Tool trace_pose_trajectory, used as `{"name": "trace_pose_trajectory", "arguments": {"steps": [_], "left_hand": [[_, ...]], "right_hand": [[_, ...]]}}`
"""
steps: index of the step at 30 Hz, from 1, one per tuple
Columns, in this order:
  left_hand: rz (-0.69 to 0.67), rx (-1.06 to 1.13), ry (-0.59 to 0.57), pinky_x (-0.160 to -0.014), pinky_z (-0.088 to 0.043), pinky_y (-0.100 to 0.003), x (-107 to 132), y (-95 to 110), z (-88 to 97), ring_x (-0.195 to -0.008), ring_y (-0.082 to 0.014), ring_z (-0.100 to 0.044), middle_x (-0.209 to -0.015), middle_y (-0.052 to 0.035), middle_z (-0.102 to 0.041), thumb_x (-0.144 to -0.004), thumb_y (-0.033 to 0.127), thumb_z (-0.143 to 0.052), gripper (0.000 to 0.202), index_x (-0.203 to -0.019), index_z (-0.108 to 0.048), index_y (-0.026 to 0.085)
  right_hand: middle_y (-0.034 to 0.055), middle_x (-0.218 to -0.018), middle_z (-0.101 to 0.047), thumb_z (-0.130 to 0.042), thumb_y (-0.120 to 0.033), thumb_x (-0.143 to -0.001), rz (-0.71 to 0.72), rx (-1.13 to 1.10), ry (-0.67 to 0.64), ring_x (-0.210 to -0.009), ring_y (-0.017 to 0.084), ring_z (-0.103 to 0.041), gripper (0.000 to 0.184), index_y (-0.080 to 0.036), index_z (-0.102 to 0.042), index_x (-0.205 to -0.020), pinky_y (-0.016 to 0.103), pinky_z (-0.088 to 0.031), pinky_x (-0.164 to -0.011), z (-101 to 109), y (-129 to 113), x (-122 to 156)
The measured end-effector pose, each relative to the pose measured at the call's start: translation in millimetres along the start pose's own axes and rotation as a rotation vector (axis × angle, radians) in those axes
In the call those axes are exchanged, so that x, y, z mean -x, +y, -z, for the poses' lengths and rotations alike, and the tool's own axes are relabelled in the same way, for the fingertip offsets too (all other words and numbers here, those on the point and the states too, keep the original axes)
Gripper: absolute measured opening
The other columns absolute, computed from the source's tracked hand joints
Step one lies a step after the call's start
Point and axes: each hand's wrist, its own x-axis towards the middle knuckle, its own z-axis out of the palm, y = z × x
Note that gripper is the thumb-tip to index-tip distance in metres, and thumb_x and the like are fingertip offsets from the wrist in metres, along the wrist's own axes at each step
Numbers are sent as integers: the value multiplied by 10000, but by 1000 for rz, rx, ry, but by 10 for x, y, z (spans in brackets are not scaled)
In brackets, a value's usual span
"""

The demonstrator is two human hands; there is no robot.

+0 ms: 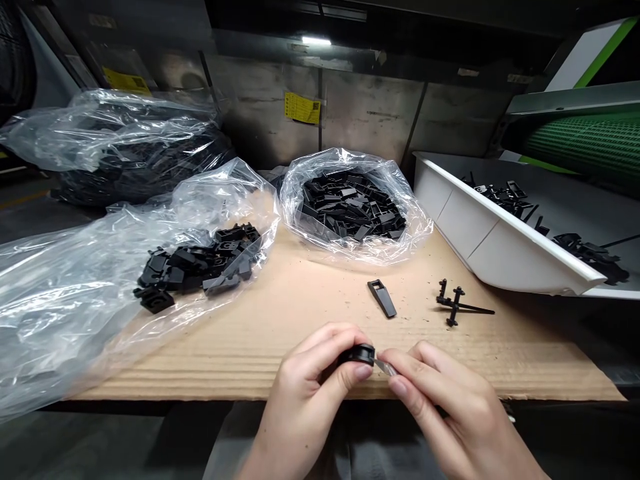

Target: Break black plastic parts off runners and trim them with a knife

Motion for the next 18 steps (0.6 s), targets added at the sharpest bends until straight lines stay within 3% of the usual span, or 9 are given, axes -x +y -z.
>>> {"name": "trace_pose_trajectory", "arguments": {"steps": [8,12,18], "left_hand": [[-1,-1,-51,-730,-429,-94,-15,10,36,-829,-98,-586,-858,60,-641,-758,78,-609,198,-815,-668,259],[53,49,-100,-699,-439,-119,-37,36,54,-775,-110,-587,-802,42,-634,-765,108,-610,137,-771,-671,231],[149,160,-168,-671,-439,-163,-60,63,69,-730,-127,-565,-749,24,-624,-751,117,-609,116,-727,-681,205]], "right_hand": [[10,-633,-477,-406,-199,-881,5,107,-25,-554,131,-502,164,-211,-554,-814,223,-393,-486,21,-14,-9],[22,-659,-498,-462,-162,-852,47,128,80,-578,137,-503,115,-205,-559,-898,235,-398,-504,-40,7,0],[53,-678,-521,-516,-111,-821,138,206,270,-609,149,-501,199,-162,-565,-1007,261,-396,-521,-144,56,-8]]}}
